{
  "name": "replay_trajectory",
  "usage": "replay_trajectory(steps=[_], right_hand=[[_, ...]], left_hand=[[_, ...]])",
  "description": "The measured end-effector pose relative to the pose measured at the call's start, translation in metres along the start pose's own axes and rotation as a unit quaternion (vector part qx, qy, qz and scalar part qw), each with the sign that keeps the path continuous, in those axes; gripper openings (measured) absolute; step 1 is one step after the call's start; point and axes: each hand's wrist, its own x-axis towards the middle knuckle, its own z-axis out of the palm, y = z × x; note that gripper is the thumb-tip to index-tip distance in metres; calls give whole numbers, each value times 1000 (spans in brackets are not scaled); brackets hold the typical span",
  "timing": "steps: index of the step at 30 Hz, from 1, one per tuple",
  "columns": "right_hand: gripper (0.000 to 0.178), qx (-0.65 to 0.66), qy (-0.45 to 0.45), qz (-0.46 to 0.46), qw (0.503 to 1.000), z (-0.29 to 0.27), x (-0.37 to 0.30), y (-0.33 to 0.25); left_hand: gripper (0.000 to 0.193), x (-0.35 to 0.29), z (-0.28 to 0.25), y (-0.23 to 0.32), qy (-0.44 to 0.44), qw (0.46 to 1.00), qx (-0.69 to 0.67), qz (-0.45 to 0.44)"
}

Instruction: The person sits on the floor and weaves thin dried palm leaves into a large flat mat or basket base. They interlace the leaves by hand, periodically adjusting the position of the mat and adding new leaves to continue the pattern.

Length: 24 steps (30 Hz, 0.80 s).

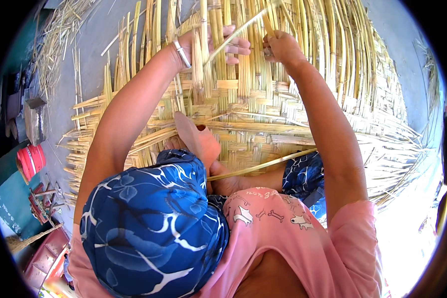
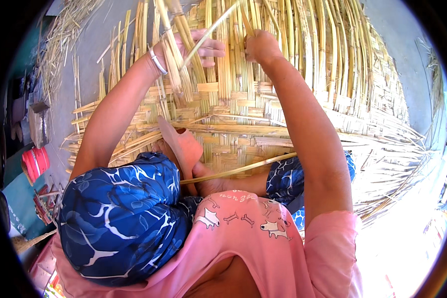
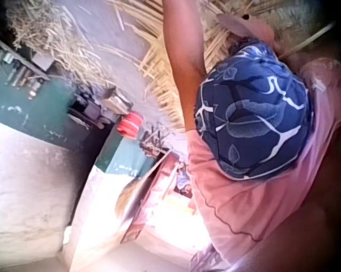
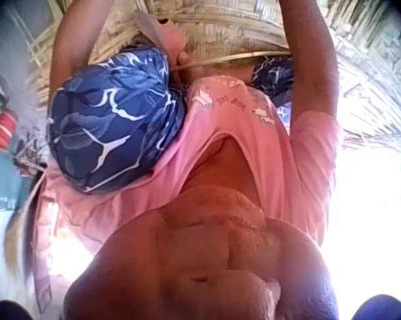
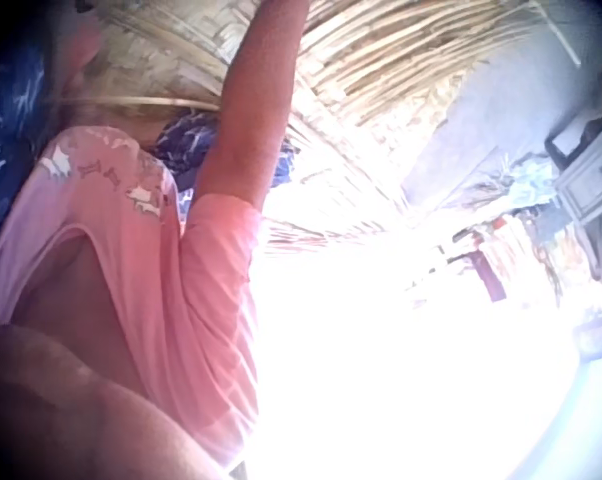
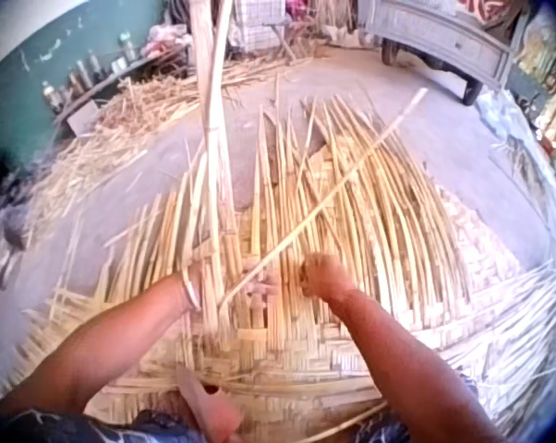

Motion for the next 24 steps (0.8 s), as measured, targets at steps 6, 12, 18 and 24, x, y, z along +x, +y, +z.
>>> replay_trajectory(steps=[6,12,18,24], right_hand=[[27,209,-58,17,976,-13,-22,-1],[27,229,-35,42,972,-4,-25,6],[25,205,-5,50,978,3,-27,4],[26,203,-83,29,975,-4,-29,11]], left_hand=[[69,17,11,5,63,993,81,-59],[88,27,20,19,11,979,150,-141],[70,46,20,15,129,962,178,-163],[36,51,18,6,129,991,35,-23]])
